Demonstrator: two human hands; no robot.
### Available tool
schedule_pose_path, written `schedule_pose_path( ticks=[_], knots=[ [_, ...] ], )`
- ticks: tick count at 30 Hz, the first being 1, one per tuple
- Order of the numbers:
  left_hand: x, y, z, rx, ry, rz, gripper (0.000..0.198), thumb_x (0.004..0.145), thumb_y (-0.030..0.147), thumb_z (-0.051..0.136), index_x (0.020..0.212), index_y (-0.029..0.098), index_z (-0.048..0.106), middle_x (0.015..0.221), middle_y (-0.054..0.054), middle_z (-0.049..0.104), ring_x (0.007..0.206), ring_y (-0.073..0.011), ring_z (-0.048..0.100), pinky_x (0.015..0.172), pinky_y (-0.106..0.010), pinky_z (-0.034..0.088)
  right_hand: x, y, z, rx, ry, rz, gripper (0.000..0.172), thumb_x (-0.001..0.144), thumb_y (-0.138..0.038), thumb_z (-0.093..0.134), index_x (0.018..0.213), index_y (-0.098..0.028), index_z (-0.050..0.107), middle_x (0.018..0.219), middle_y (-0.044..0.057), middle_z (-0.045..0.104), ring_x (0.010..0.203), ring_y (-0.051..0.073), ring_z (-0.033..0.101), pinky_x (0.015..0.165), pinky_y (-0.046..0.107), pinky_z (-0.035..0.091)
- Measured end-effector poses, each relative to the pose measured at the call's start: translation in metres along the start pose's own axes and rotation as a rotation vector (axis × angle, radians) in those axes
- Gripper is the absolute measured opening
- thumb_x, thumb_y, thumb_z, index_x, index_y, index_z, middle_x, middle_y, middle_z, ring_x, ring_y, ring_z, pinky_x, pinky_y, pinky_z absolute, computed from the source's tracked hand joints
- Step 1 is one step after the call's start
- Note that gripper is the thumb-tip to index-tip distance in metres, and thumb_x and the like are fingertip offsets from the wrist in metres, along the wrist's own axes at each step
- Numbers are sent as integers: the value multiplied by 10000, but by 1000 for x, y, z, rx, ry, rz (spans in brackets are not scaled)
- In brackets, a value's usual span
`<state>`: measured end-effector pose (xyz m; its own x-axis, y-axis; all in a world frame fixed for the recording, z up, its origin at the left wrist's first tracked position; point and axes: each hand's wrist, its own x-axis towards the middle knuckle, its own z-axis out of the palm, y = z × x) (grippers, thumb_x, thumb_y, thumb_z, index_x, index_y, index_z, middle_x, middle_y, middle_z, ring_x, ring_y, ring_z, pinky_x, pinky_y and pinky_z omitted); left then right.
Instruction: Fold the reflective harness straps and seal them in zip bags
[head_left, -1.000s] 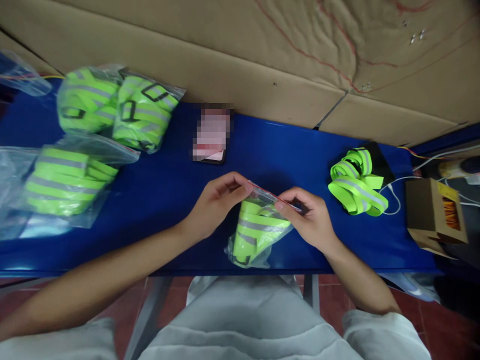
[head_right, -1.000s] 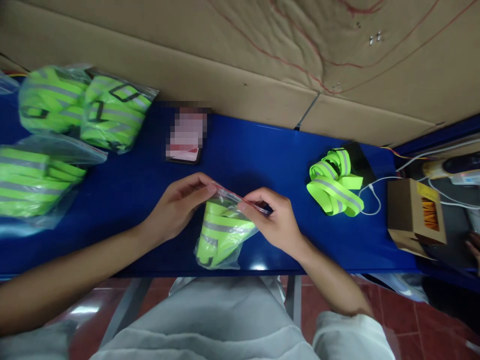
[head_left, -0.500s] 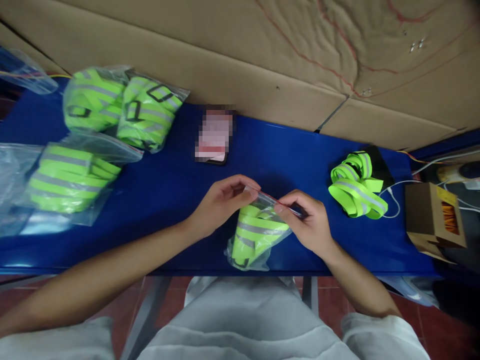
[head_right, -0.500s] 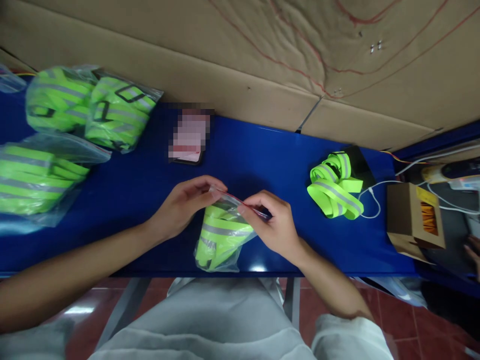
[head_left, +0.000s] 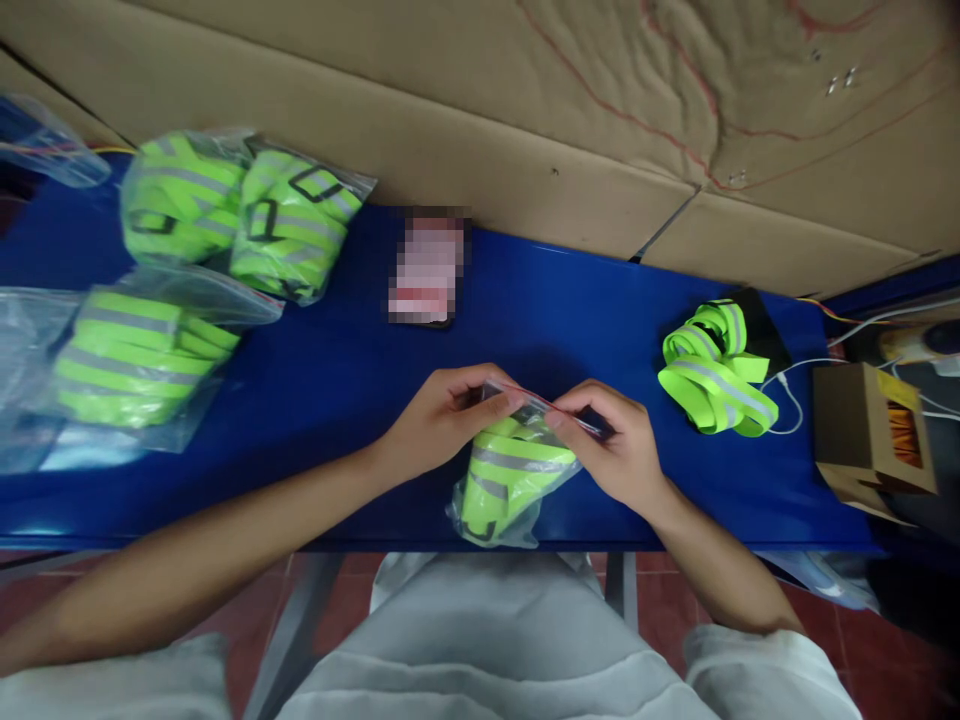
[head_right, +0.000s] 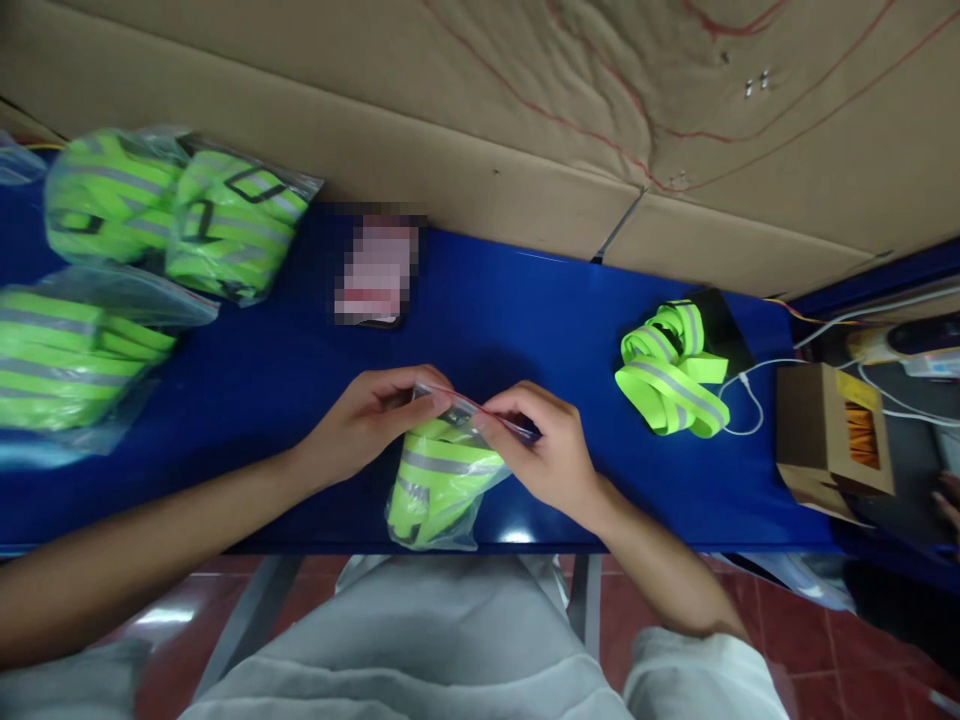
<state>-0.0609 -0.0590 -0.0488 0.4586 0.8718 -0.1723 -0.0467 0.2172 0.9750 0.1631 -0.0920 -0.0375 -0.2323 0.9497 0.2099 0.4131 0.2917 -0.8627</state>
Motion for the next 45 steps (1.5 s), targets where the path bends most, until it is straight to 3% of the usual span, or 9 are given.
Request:
schedule_pose_path(
  ticks=[3, 12, 18, 23, 30, 36, 40, 45],
  knots=[
    [1, 0, 1, -35, 51, -20, 273, 933, 435, 743, 942, 166, 784, 899, -33, 757, 843, -136, 653, 773, -222, 483, 0, 0, -1, -9, 12, -10, 62, 947, -226, 734, 895, -218, 703, 819, -4, 716, 732, 128, 659, 673, 269, 512],
    [1, -7, 0, -9, 91, 41, 261, 899, 400, 786, 903, 145, 734, 818, -9, 702, 705, -88, 590, 635, -184, 446, 0, 0, -1, -12, 18, -1, 67, 951, -211, 727, 892, -211, 697, 824, -13, 706, 734, 108, 643, 690, 250, 509],
    [0, -6, -1, -29, 68, 15, 271, 897, 417, 773, 898, 152, 715, 794, 3, 666, 698, -89, 569, 638, -188, 433, 0, -2, 0, -4, 2, -10, 61, 948, -208, 728, 898, -213, 693, 823, -9, 703, 727, 116, 645, 680, 260, 510],
    [-1, -4, 1, 63, -32, -57, 287, 881, 427, 775, 885, 142, 742, 773, -15, 672, 666, -97, 557, 602, -201, 402, -2, -3, 4, 5, -29, -56, 57, 944, -174, 727, 917, -212, 693, 833, -8, 708, 750, 112, 663, 687, 246, 514],
    [-3, -5, 0, 131, -36, 7, 287, 903, 421, 745, 875, 136, 730, 768, -17, 662, 650, -96, 546, 577, -206, 390, -1, -1, 4, 7, -54, -55, 53, 951, -177, 722, 930, -216, 692, 847, -8, 706, 759, 111, 660, 690, 245, 514],
    [-2, -2, 0, 160, -75, 74, 168, 903, 324, 757, 921, 157, 766, 857, -24, 730, 744, -103, 644, 656, -188, 464, -3, 0, 3, -26, -75, -67, 40, 969, -190, 709, 948, -217, 688, 862, -5, 705, 779, 112, 664, 707, 245, 518],
    [-3, 0, 2, 172, -95, 146, 112, 905, 257, 744, 866, 155, 767, 855, -24, 727, 715, -95, 646, 622, -181, 470, -7, -1, 4, -34, -94, -64, 84, 976, -210, 704, 896, -208, 682, 806, -11, 676, 723, 107, 636, 633, 231, 494],
    [-4, 0, 2, 238, -61, 142, 167, 921, 320, 747, 856, 169, 779, 843, -27, 748, 741, -118, 668, 664, -202, 495, -3, 2, 7, -3, -61, -35, 108, 968, -246, 719, 869, -206, 704, 785, -12, 690, 688, 103, 627, 627, 230, 487]
  ],
)
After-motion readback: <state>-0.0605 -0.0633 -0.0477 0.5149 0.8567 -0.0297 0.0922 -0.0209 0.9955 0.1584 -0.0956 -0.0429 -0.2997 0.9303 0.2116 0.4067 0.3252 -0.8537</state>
